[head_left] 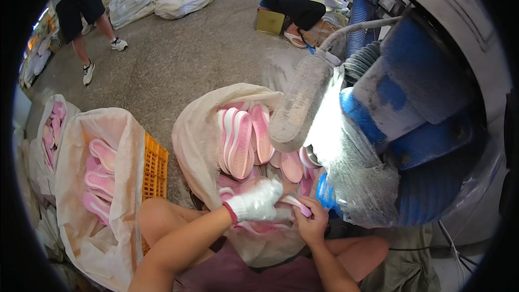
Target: The person sits on the floor and uses a rotating sanding machine to smooth the edges of pink slippers. They pick up slippers from a nearby pile, press them against the spinning wheel, and place the finished items into a yellow crate.
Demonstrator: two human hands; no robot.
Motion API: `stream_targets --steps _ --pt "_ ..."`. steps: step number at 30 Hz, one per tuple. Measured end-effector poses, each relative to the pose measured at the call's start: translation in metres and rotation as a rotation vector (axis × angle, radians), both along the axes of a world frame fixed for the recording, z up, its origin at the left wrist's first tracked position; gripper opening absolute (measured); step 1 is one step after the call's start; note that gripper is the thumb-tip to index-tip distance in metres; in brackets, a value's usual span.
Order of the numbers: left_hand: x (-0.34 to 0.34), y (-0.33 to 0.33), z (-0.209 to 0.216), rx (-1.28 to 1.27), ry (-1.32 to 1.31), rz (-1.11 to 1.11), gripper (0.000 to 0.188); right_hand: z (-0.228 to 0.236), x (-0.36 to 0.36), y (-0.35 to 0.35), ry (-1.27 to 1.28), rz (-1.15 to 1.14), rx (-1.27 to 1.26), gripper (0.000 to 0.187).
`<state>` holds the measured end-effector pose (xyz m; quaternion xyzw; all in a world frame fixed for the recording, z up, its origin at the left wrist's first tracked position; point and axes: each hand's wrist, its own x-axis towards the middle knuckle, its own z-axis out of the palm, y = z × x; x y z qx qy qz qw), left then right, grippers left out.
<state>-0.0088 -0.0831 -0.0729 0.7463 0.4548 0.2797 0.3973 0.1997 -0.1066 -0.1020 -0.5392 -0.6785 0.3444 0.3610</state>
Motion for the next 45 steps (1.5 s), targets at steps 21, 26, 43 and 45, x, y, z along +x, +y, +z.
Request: stream_targets --steps 21,26,43,45 --pt "0.01 0.037 0.033 -0.29 -1.541 0.322 0.041 0.057 0.096 0.073 0.207 -0.32 -0.128 0.042" --pt "0.034 0.041 0.053 -0.237 -1.525 0.424 0.04 0.085 0.097 0.063 0.218 -0.307 -0.081 0.042" --pt "0.045 0.034 0.011 -0.204 -1.259 0.498 0.045 0.129 0.066 -0.002 -0.193 -0.488 -0.04 0.041" --pt "0.042 0.031 0.039 -0.437 -1.557 0.419 0.046 0.148 0.066 -0.026 -0.287 -0.483 -0.06 0.041"
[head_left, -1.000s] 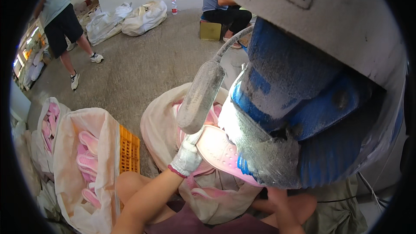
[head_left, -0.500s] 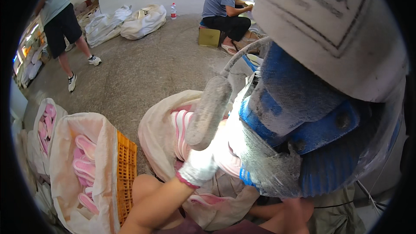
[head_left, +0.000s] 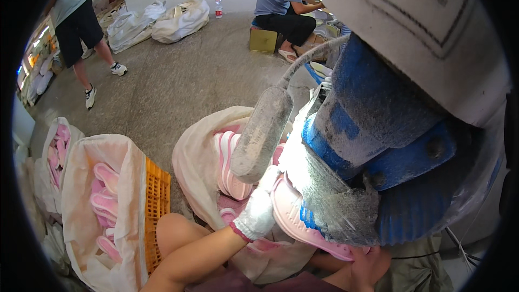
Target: The person sits on the floor and uses a rotating sanding machine to smooth the edges of pink slippers. They pick up slippers from a nearby pile, press them against the spinning wheel, and place the finished items into a yellow crate.
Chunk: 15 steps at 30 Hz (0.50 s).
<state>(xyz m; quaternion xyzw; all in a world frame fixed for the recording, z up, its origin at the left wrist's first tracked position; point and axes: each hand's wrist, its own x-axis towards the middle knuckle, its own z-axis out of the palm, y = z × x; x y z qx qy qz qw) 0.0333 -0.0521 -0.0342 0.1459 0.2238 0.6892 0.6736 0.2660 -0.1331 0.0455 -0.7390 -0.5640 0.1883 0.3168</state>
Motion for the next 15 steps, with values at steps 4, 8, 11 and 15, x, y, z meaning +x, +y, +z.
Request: stream_targets --steps 4,8,11,15 --pt "-0.017 -0.008 0.019 -0.067 -0.081 -0.002 0.05 -0.009 0.017 0.001 0.003 0.161 0.138 0.047" --pt "-0.012 0.006 0.038 0.049 0.045 0.047 0.048 -0.033 0.02 0.027 0.163 0.1 0.165 0.044" --pt "-0.006 0.009 0.035 0.023 0.204 0.039 0.048 -0.043 0.028 0.032 0.225 0.053 0.184 0.042" --pt "0.009 0.004 0.008 -0.012 0.016 0.023 0.046 -0.039 0.037 0.004 0.204 0.043 0.208 0.04"
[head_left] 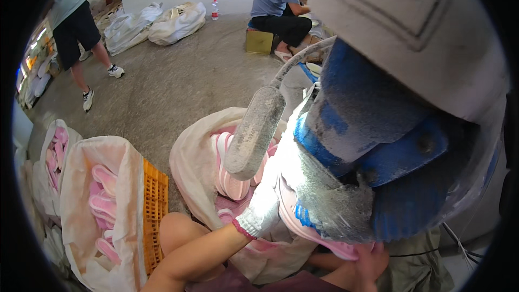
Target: The person sits on the floor and uses a rotating sanding machine to smooth the edges of pink slippers. They pick up slippers from a nearby pile, press them against the spinning wheel, and place the finished items into a yellow crate.
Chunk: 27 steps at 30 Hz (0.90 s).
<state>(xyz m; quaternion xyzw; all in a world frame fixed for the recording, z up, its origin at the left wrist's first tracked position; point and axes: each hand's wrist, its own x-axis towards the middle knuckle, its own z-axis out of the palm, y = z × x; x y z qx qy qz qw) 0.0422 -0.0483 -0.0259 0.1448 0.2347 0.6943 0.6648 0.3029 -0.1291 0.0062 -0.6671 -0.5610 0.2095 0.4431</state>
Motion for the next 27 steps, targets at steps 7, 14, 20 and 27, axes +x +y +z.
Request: stream_targets --steps 7,14,20,27 --pt "-0.02 -0.013 -0.003 -0.065 -0.188 -0.097 0.058 0.024 -0.009 -0.007 0.024 0.221 0.028 0.037" --pt "-0.012 0.001 0.011 0.116 0.08 0.002 0.057 0.014 -0.009 0.062 0.139 0.158 -0.041 0.039" --pt "-0.002 0.012 0.0 0.097 0.104 0.063 0.051 0.019 0.001 0.075 0.252 0.176 -0.092 0.041" --pt "0.001 0.003 0.014 -0.051 -0.014 0.021 0.049 0.021 -0.004 0.052 0.448 0.24 -0.217 0.043"
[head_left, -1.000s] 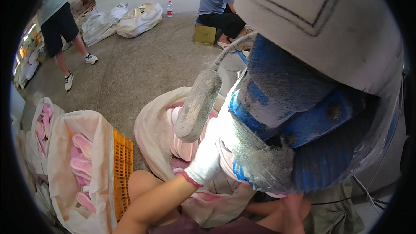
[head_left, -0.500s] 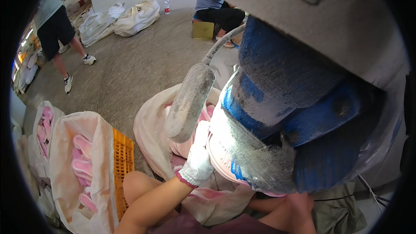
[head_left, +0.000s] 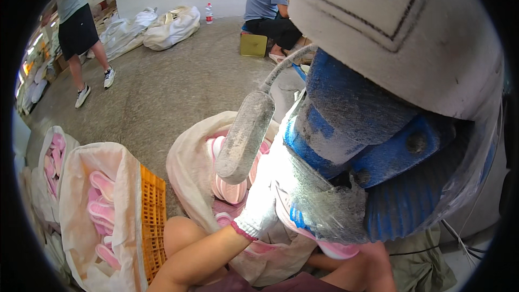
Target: The person sits on the floor and uses a rotating sanding machine to smooth the edges of pink slippers. They pick up slippers from a nearby pile, press them against the spinning wheel, and place the finished items into a yellow crate.
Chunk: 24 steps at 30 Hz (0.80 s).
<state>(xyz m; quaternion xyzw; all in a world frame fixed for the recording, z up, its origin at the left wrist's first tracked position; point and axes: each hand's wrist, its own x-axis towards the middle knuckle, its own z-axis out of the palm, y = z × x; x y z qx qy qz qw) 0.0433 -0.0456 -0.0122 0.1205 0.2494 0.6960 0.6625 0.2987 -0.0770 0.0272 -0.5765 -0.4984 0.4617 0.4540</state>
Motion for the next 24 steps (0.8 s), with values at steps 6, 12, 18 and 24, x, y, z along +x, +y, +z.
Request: stream_targets --steps 6,12,18,24 --pt "0.003 -0.009 0.005 -0.024 0.028 0.057 0.043 -0.038 -0.05 -0.029 0.3 0.03 -0.233 0.045" --pt "0.003 -0.014 0.0 -0.111 0.121 0.136 0.034 -0.097 -0.081 -0.036 0.322 0.105 -0.084 0.043" --pt "-0.017 -0.003 -0.042 0.036 0.868 0.131 0.034 -0.079 -0.112 0.014 0.481 0.201 -0.068 0.042" --pt "-0.016 0.003 -0.016 0.036 0.111 0.091 0.034 -0.078 -0.126 0.061 0.544 0.203 -0.054 0.042"
